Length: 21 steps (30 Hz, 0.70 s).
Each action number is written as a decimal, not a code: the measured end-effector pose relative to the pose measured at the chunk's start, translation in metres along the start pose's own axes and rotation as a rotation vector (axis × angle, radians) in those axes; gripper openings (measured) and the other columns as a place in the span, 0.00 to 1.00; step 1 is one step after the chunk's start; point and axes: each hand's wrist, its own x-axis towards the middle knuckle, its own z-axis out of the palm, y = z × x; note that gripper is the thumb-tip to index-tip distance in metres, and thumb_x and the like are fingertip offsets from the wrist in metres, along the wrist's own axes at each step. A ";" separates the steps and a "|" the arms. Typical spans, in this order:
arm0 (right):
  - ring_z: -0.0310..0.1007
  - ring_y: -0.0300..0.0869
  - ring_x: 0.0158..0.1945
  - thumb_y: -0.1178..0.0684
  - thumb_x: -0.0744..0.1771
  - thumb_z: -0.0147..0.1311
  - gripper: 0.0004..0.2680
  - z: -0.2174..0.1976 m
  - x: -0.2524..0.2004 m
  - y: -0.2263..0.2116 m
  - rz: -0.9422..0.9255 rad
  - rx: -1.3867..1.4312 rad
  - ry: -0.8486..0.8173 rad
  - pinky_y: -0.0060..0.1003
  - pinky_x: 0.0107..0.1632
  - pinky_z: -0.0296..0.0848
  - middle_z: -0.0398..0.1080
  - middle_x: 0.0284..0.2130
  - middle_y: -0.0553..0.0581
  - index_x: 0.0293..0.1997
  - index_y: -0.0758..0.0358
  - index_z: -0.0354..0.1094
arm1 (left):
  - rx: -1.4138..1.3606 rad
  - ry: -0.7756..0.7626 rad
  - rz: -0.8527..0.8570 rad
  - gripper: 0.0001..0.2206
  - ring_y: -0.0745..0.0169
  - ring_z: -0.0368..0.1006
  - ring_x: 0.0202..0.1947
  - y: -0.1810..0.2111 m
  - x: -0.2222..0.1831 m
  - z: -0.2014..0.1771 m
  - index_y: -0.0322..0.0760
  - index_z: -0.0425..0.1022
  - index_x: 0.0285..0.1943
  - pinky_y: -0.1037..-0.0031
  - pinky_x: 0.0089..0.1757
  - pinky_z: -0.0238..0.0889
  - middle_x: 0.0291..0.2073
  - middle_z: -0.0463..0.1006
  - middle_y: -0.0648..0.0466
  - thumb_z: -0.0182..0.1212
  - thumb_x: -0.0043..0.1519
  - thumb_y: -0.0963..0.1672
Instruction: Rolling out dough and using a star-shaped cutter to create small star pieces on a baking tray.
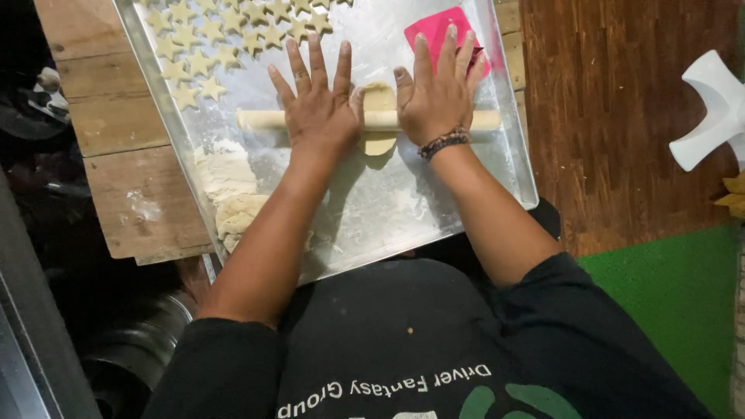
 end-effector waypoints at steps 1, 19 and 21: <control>0.34 0.71 0.75 0.33 0.72 0.23 0.23 0.001 -0.006 0.000 -0.003 -0.027 -0.012 0.72 0.72 0.34 0.45 0.73 0.75 0.74 0.49 0.49 | 0.012 0.013 0.008 0.30 0.41 0.10 0.76 -0.002 -0.005 0.007 0.59 0.23 0.83 0.39 0.67 0.06 0.80 0.18 0.48 0.25 0.73 0.57; 0.33 0.71 0.73 0.38 0.73 0.39 0.20 0.010 0.035 0.002 0.060 0.011 0.098 0.75 0.70 0.42 0.47 0.70 0.75 0.68 0.62 0.62 | -0.053 0.006 -0.013 0.30 0.36 0.13 0.76 0.001 0.025 -0.021 0.57 0.27 0.84 0.36 0.67 0.11 0.80 0.22 0.46 0.27 0.73 0.56; 0.31 0.71 0.73 0.39 0.73 0.38 0.20 0.013 0.042 0.003 0.062 0.029 0.100 0.75 0.70 0.41 0.45 0.70 0.74 0.67 0.62 0.63 | -0.063 -0.013 -0.022 0.30 0.35 0.12 0.76 0.001 0.025 -0.026 0.56 0.26 0.84 0.36 0.67 0.11 0.80 0.21 0.46 0.27 0.74 0.55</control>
